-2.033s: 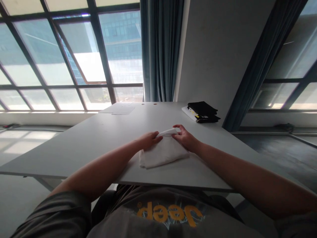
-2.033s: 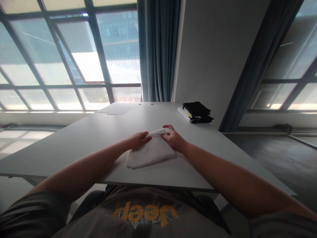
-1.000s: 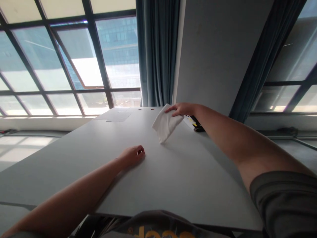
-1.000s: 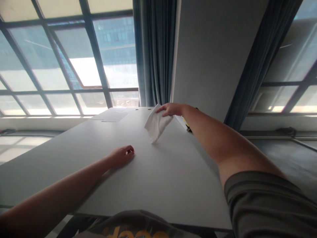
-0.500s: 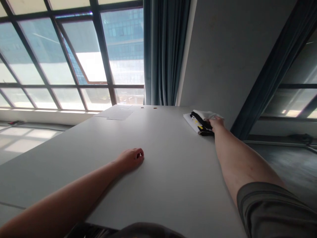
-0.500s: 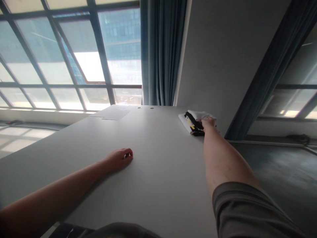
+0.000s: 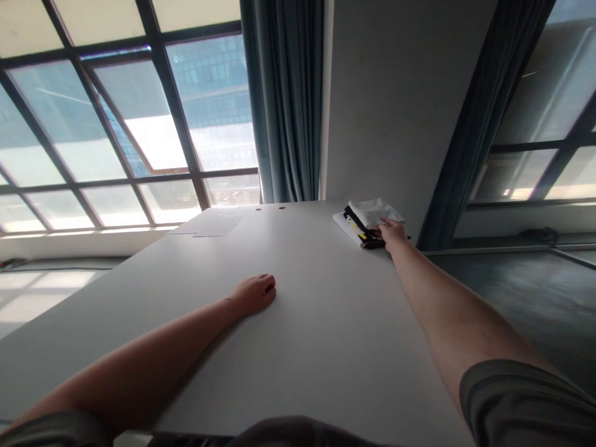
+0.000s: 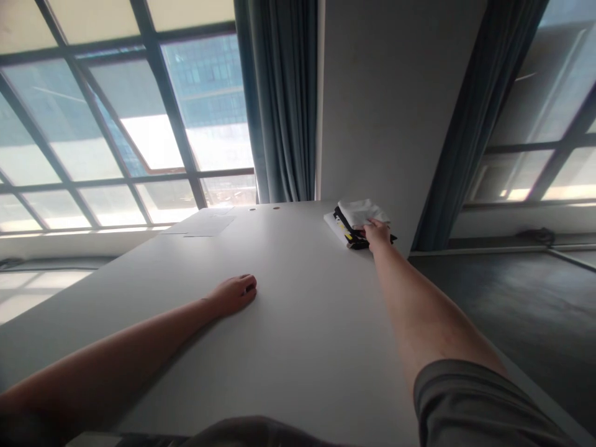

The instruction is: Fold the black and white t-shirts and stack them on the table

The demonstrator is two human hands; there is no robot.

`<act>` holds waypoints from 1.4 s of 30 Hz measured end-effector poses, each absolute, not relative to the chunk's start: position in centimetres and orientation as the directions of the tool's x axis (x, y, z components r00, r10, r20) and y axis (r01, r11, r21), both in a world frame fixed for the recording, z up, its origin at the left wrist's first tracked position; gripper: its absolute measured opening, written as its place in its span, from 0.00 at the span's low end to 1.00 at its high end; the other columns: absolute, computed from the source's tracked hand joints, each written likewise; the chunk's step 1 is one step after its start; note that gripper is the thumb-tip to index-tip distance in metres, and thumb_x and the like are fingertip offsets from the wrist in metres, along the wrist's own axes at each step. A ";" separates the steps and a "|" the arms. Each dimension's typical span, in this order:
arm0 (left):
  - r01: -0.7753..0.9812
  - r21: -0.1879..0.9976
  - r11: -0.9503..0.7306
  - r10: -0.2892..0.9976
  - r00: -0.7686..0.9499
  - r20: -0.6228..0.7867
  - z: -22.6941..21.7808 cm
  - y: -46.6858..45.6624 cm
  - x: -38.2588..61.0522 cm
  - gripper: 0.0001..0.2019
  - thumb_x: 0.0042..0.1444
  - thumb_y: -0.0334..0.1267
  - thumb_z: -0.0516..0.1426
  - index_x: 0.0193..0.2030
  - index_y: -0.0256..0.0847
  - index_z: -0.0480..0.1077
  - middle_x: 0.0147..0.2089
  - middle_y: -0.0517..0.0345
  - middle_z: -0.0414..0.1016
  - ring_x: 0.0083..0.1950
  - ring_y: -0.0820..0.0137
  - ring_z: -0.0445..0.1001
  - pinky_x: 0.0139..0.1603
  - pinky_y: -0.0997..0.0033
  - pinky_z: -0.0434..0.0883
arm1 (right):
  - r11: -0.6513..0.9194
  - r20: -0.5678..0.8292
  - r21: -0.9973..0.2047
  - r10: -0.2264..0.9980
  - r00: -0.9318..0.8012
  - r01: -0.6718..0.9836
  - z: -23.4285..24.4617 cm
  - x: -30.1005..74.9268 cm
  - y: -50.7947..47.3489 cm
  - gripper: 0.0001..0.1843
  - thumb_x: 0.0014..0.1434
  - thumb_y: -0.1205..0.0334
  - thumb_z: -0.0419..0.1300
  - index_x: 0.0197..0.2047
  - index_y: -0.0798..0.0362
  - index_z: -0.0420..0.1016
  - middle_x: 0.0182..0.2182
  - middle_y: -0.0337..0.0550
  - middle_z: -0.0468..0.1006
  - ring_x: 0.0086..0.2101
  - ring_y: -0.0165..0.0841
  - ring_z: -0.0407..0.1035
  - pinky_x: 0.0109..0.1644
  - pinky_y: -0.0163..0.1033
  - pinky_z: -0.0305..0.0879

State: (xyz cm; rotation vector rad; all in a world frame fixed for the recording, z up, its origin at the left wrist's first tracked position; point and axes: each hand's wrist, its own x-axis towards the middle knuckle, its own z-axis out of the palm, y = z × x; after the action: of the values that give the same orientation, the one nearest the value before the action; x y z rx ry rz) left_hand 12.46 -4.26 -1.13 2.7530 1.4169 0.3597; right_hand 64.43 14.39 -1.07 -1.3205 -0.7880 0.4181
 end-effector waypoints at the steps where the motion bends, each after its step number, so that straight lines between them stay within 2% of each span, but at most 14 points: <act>1: 0.784 0.113 -0.610 0.787 0.583 0.204 -1.0 -3.3 13.0 0.08 0.70 0.40 0.53 0.47 0.44 0.73 0.47 0.54 0.78 0.44 0.62 0.77 0.48 0.66 0.71 | 0.179 0.349 -0.934 0.652 0.673 0.310 -1.5 64.2 13.7 0.27 0.58 0.66 0.64 0.62 0.57 0.78 0.50 0.54 0.76 0.48 0.42 0.74 0.53 0.48 0.77; 4: 0.733 0.090 -0.674 0.730 0.644 0.229 -1.0 -0.6 14.4 0.12 0.71 0.42 0.53 0.53 0.45 0.76 0.54 0.50 0.77 0.52 0.60 0.77 0.57 0.62 0.72 | 0.030 0.588 -0.710 0.574 0.570 0.703 -2.8 62.5 11.6 0.31 0.59 0.66 0.62 0.67 0.54 0.74 0.59 0.60 0.71 0.62 0.50 0.65 0.67 0.55 0.66; 7: 0.671 0.107 -0.734 0.674 0.700 0.235 -1.4 0.7 14.7 0.18 0.72 0.43 0.52 0.61 0.46 0.77 0.61 0.47 0.74 0.60 0.57 0.73 0.66 0.59 0.68 | 0.014 0.662 -0.488 0.658 0.359 0.873 -3.5 58.8 9.7 0.28 0.64 0.64 0.58 0.67 0.58 0.72 0.61 0.65 0.69 0.63 0.52 0.63 0.71 0.57 0.60; 9: 0.625 0.122 -0.771 0.635 0.743 0.210 -1.8 0.6 14.1 0.21 0.74 0.46 0.50 0.67 0.48 0.75 0.66 0.48 0.72 0.65 0.56 0.71 0.71 0.56 0.64 | 0.101 0.611 -0.320 0.782 0.124 0.942 -3.9 55.7 8.6 0.24 0.67 0.62 0.57 0.63 0.58 0.76 0.59 0.65 0.71 0.61 0.52 0.65 0.71 0.57 0.59; 11: 0.582 0.137 -0.802 0.597 0.787 0.156 -2.0 0.2 13.2 0.24 0.76 0.49 0.49 0.73 0.53 0.71 0.73 0.52 0.67 0.71 0.55 0.66 0.74 0.52 0.58 | 0.262 0.447 -0.164 0.879 -0.165 0.951 -4.2 52.6 7.3 0.22 0.68 0.57 0.57 0.60 0.55 0.80 0.58 0.60 0.74 0.58 0.49 0.67 0.71 0.55 0.59; 12: 0.566 0.146 -0.811 0.583 0.803 0.124 -2.1 -0.1 12.8 0.25 0.77 0.50 0.47 0.76 0.55 0.67 0.76 0.55 0.64 0.75 0.55 0.62 0.76 0.52 0.55 | 0.333 0.367 -0.126 0.891 -0.268 0.934 -4.4 51.2 6.6 0.22 0.69 0.54 0.56 0.60 0.54 0.81 0.59 0.58 0.75 0.58 0.48 0.68 0.71 0.54 0.59; 14: 0.556 0.166 -0.815 0.571 0.818 0.063 -2.2 -0.4 12.2 0.28 0.78 0.52 0.45 0.80 0.55 0.61 0.81 0.57 0.55 0.80 0.55 0.54 0.79 0.51 0.49 | 0.436 0.275 -0.108 0.877 -0.394 0.894 -4.6 48.9 4.8 0.26 0.71 0.51 0.54 0.63 0.53 0.80 0.61 0.56 0.75 0.59 0.46 0.68 0.72 0.52 0.58; 16: 0.567 0.178 -0.804 0.578 0.816 0.011 -2.2 -0.4 11.8 0.30 0.78 0.53 0.43 0.83 0.52 0.55 0.83 0.57 0.49 0.82 0.56 0.48 0.80 0.52 0.44 | 0.504 0.247 -0.121 0.850 -0.466 0.855 -4.6 47.2 3.1 0.29 0.72 0.50 0.52 0.68 0.55 0.78 0.64 0.57 0.74 0.63 0.45 0.67 0.74 0.50 0.57; 21: 0.694 0.145 -0.706 0.690 0.719 -0.083 -2.3 0.5 10.2 0.34 0.78 0.55 0.40 0.85 0.45 0.47 0.84 0.52 0.40 0.84 0.56 0.41 0.81 0.49 0.42 | 0.564 0.144 -0.172 0.825 -0.546 0.807 -4.1 45.3 0.0 0.35 0.73 0.46 0.51 0.75 0.55 0.70 0.74 0.56 0.64 0.72 0.47 0.58 0.78 0.50 0.51; 27: 0.792 0.100 -0.602 0.791 0.609 -0.063 -2.6 1.3 7.5 0.34 0.78 0.54 0.41 0.84 0.41 0.50 0.84 0.48 0.41 0.84 0.56 0.41 0.80 0.51 0.44 | 0.588 0.108 -0.224 0.808 -0.580 0.777 -3.7 45.2 -0.4 0.36 0.73 0.44 0.51 0.76 0.55 0.69 0.75 0.54 0.62 0.74 0.45 0.55 0.79 0.49 0.48; 33: 0.803 0.108 -0.586 0.806 0.592 -0.031 -2.9 1.6 7.4 0.34 0.77 0.55 0.42 0.84 0.42 0.53 0.84 0.48 0.43 0.83 0.54 0.43 0.80 0.51 0.46 | 0.596 0.112 -0.258 0.800 -0.589 0.760 -3.8 45.7 -0.1 0.35 0.73 0.44 0.52 0.76 0.52 0.70 0.75 0.51 0.61 0.75 0.45 0.55 0.80 0.50 0.48; 42: 0.798 0.092 -0.596 0.799 0.600 -0.031 -2.9 1.6 7.4 0.34 0.77 0.56 0.42 0.84 0.43 0.53 0.84 0.48 0.43 0.83 0.55 0.43 0.80 0.51 0.46 | 0.580 0.107 -0.287 0.810 -0.576 0.762 -3.5 45.7 -0.2 0.36 0.72 0.45 0.53 0.76 0.52 0.69 0.76 0.52 0.59 0.74 0.47 0.55 0.79 0.53 0.48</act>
State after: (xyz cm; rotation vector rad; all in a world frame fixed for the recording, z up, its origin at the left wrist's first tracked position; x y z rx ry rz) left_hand 7.42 1.59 -2.90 2.7231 1.3624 0.0203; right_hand 45.71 -0.15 -3.51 -1.3077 -2.5853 0.3086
